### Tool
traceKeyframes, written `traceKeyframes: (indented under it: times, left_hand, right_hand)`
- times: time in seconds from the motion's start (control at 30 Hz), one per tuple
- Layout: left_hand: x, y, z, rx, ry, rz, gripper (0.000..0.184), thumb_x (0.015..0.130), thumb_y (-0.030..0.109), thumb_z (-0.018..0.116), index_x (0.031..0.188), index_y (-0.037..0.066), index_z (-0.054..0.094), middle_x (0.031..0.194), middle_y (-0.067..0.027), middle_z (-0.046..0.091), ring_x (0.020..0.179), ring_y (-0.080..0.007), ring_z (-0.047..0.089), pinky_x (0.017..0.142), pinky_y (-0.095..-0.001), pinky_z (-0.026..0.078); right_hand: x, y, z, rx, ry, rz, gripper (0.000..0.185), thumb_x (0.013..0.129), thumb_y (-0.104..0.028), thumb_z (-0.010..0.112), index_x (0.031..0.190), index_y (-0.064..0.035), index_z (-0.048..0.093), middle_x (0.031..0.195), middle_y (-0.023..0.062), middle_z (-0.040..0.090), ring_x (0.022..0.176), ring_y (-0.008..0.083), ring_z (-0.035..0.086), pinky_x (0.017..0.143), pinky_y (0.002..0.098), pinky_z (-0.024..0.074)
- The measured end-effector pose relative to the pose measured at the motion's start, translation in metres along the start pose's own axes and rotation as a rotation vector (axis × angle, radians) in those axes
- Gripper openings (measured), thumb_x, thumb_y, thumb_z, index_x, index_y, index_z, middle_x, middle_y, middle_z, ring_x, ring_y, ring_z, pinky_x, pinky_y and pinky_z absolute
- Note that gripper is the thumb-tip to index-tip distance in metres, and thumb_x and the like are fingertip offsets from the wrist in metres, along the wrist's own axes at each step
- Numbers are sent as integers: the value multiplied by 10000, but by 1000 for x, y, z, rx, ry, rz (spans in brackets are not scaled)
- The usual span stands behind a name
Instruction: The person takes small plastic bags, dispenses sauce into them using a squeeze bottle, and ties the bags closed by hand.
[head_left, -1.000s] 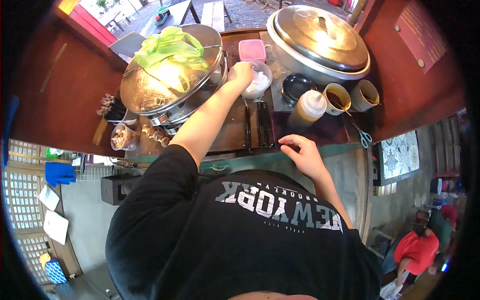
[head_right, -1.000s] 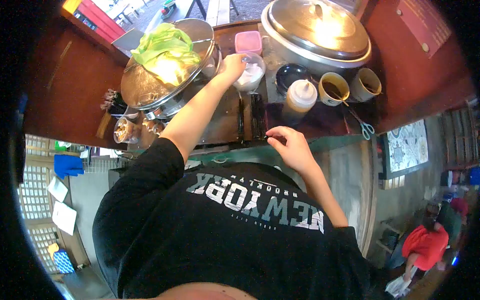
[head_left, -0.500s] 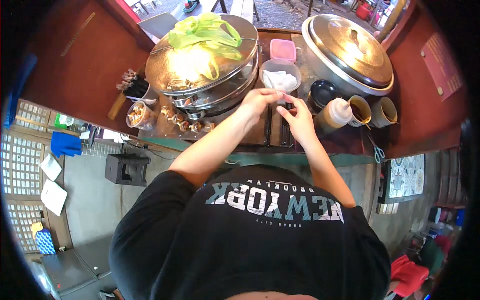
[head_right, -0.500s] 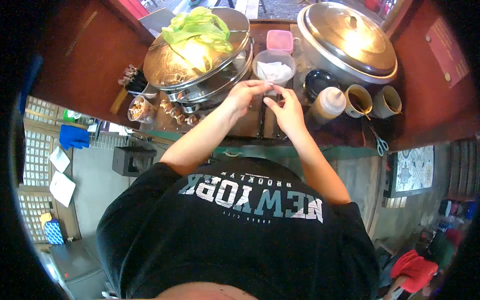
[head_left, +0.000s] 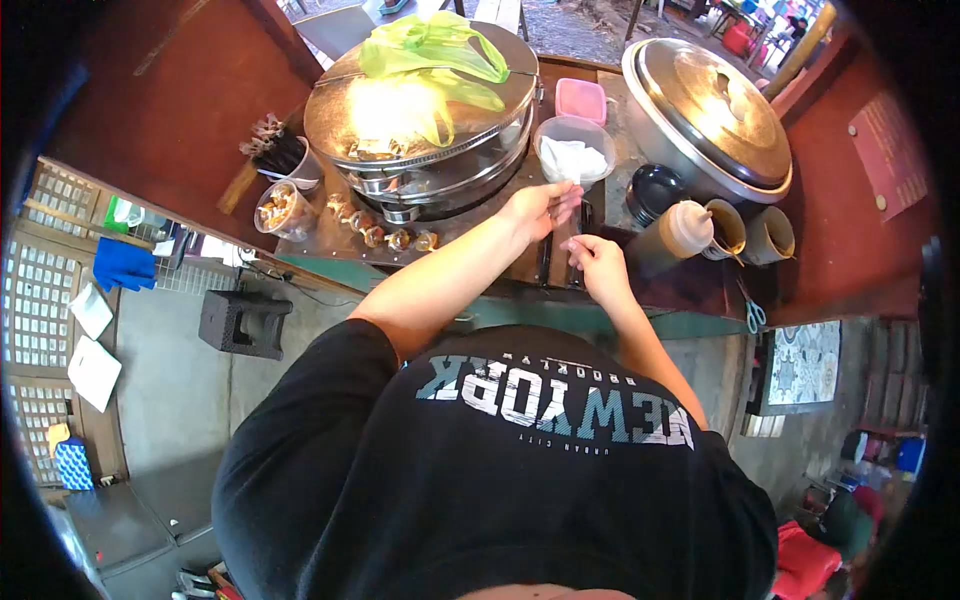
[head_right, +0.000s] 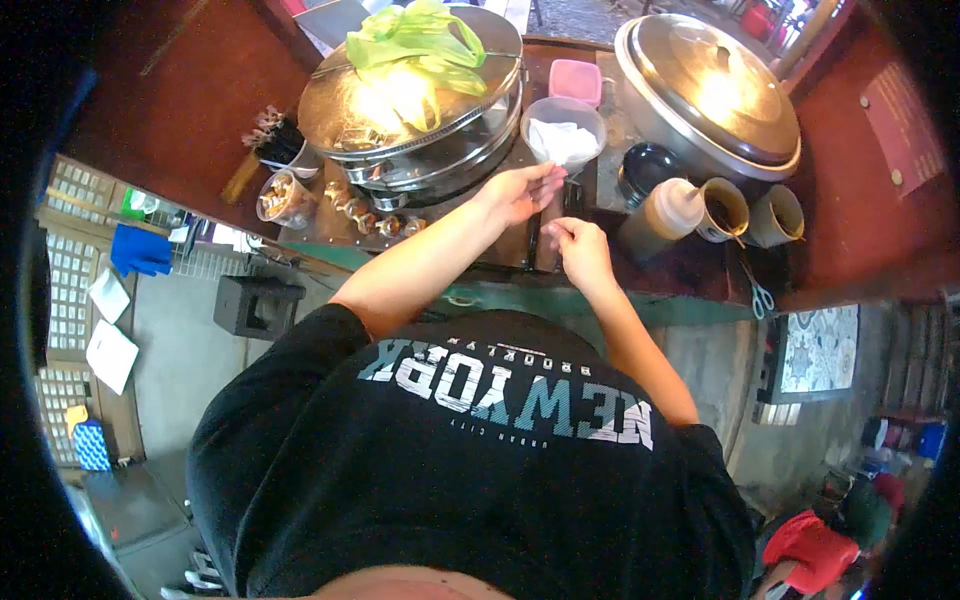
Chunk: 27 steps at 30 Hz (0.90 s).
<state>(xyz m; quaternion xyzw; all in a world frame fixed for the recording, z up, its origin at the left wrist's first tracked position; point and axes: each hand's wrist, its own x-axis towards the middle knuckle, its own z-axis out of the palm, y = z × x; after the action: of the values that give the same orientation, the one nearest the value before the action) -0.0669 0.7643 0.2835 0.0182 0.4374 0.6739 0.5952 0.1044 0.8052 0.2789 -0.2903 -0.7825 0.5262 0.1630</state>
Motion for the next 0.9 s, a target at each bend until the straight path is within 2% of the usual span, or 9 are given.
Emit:
traceKeyframes:
  times: [0.13, 0.33, 0.47, 0.53, 0.57, 0.6, 0.67, 0.77, 0.9]
  left_hand:
    - [43, 13, 15, -179, -35, 118, 175, 925, 50, 567, 1075, -40, 586, 1020, -174, 669, 882, -182, 671, 751, -259, 596]
    - [94, 61, 16, -110, 38, 258, 240, 904, 72, 603, 1125, -16, 579, 1064, -172, 655, 930, -272, 660, 849, -358, 550]
    - [42, 54, 36, 571, 60, 504, 554, 836, 114, 673, 1333, 1, 456, 1153, -147, 618, 1129, -260, 563, 956, -381, 455]
    - [-12, 33, 39, 1238, -93, 924, 518, 827, 106, 657, 1319, 62, 501, 1294, -164, 522, 1210, -269, 508, 1033, -385, 397]
    - [-34, 29, 44, 1397, -455, 980, 456, 848, 101, 640, 1290, 79, 533, 1290, -143, 535, 1241, -283, 488, 1048, -382, 385]
    - [-44, 18, 41, 1472, -726, 1024, 432, 875, 156, 631, 1295, 112, 538, 1303, -122, 534, 1267, -292, 471, 1080, -486, 331]
    - [-81, -12, 37, 1709, -696, 670, 413, 945, 327, 545, 1314, 144, 531, 1323, -117, 525, 1291, -278, 450, 1045, -703, 205]
    - [-80, -32, 21, 1671, -524, 552, 337, 931, 301, 582, 1212, 117, 615, 1076, -108, 669, 1076, -277, 612, 978, -487, 407]
    - [-89, -17, 3, 1414, -418, 400, 232, 912, 245, 626, 994, 39, 696, 816, -72, 687, 785, -183, 643, 741, -326, 488]
  right_hand:
    - [10, 7, -7, 8, 65, 9, 199, 906, -171, 596, 946, -28, 727, 669, 60, 636, 561, 130, 547, 541, 298, 428]
    - [-1, 10, -10, 52, 65, 70, 217, 912, -207, 599, 936, -34, 727, 664, 52, 631, 559, 123, 536, 544, 306, 427]
    - [-19, -3, -23, -76, 87, 89, 224, 898, -229, 621, 950, -34, 717, 781, 124, 694, 705, 204, 653, 663, 321, 481]
    - [-30, -17, -37, -154, 18, 81, 228, 881, -221, 635, 962, -22, 708, 826, 150, 697, 767, 242, 668, 714, 332, 488]
    - [-34, -19, -40, -191, -22, 78, 232, 872, -217, 642, 968, -16, 704, 849, 162, 699, 799, 261, 676, 740, 337, 492]
    - [-37, -17, -43, -198, -42, 39, 231, 864, -211, 646, 966, -12, 703, 839, 166, 695, 786, 263, 673, 735, 340, 494]
    - [-42, -12, -49, -217, -89, -41, 231, 847, -199, 654, 963, -6, 701, 820, 173, 687, 761, 266, 669, 724, 346, 498]
    - [-50, -38, -61, -321, -199, 84, 211, 832, -179, 661, 941, -5, 707, 805, 173, 685, 733, 261, 665, 700, 347, 501]
    - [-53, -31, -64, -111, -158, 14, 151, 845, -121, 684, 877, 26, 695, 753, 68, 677, 686, 102, 602, 651, 268, 483]
